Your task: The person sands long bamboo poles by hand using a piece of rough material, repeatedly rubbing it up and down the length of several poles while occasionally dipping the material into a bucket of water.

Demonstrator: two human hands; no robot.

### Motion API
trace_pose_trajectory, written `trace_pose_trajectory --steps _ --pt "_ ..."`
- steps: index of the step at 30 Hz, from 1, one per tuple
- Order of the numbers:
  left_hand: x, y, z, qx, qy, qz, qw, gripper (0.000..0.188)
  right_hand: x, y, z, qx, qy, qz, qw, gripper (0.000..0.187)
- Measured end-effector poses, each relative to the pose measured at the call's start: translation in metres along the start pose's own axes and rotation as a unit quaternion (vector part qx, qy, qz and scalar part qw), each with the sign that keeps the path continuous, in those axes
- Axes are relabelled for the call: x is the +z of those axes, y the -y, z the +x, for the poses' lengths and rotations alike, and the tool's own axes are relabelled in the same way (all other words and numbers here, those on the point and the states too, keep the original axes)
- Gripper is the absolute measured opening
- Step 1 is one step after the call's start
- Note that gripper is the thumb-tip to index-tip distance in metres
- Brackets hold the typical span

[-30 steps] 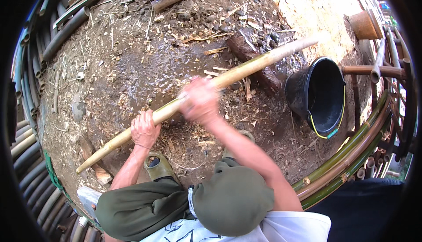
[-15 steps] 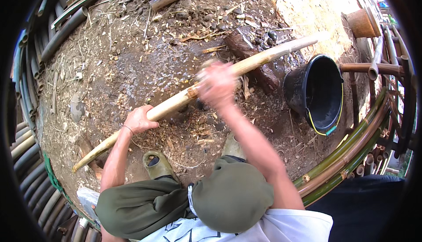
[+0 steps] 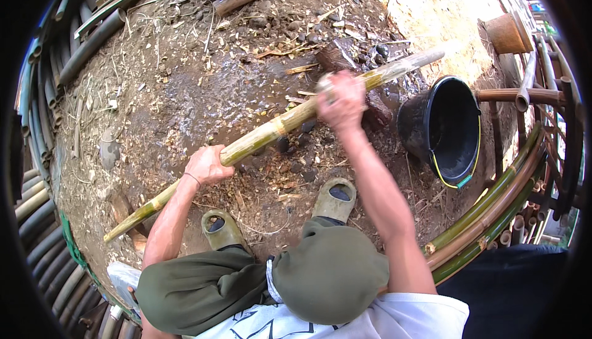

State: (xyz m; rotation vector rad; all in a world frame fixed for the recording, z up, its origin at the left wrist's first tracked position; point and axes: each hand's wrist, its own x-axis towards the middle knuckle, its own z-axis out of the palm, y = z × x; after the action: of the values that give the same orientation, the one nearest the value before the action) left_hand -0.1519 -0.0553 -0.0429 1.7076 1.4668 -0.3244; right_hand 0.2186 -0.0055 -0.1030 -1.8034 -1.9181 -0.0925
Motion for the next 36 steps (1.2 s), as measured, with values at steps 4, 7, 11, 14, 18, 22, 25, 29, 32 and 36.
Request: trace_pose_trajectory --steps 4,7,11,14,18,22,25,29,32,36 --pt "0.004 0.024 0.005 0.014 0.043 -0.056 0.997 0.051 0.003 0.202 -0.058 -0.163 0.005 0.23 0.96 0.027" --pt "0.032 -0.013 -0.035 0.005 -0.157 0.065 0.985 0.063 0.023 0.15 -0.064 -0.198 -0.006 0.171 0.965 0.027" --pt "0.062 0.009 -0.038 0.102 -0.357 0.167 0.913 0.063 -0.019 -0.005 0.01 -0.102 -0.046 -0.029 0.993 0.025" --pt "0.063 -0.009 -0.025 0.069 -0.335 0.139 0.929 0.057 -0.023 -0.052 0.027 -0.017 -0.1 -0.088 0.991 0.027" --pt "0.046 0.019 -0.024 0.039 -0.258 0.118 0.958 0.053 -0.004 0.15 -0.032 -0.104 0.007 0.151 0.983 0.024" --pt "0.039 0.041 -0.045 0.0 -0.192 0.1 0.976 0.049 0.005 0.182 -0.05 -0.184 0.021 0.216 0.959 0.03" --pt "0.037 0.052 -0.055 0.007 -0.227 0.114 0.967 0.046 -0.013 0.078 -0.011 -0.133 -0.039 0.101 0.985 0.033" --pt "0.041 0.038 -0.043 0.019 -0.244 0.108 0.964 0.046 -0.032 -0.065 0.035 -0.031 -0.079 -0.124 0.989 0.02" --pt "0.052 0.046 -0.05 0.023 -0.293 0.132 0.947 0.046 -0.002 0.03 0.007 -0.094 -0.033 -0.082 0.992 0.014" --pt "0.067 0.046 -0.054 0.052 -0.358 0.172 0.916 0.051 -0.01 0.189 -0.055 -0.124 0.057 0.225 0.965 0.023"
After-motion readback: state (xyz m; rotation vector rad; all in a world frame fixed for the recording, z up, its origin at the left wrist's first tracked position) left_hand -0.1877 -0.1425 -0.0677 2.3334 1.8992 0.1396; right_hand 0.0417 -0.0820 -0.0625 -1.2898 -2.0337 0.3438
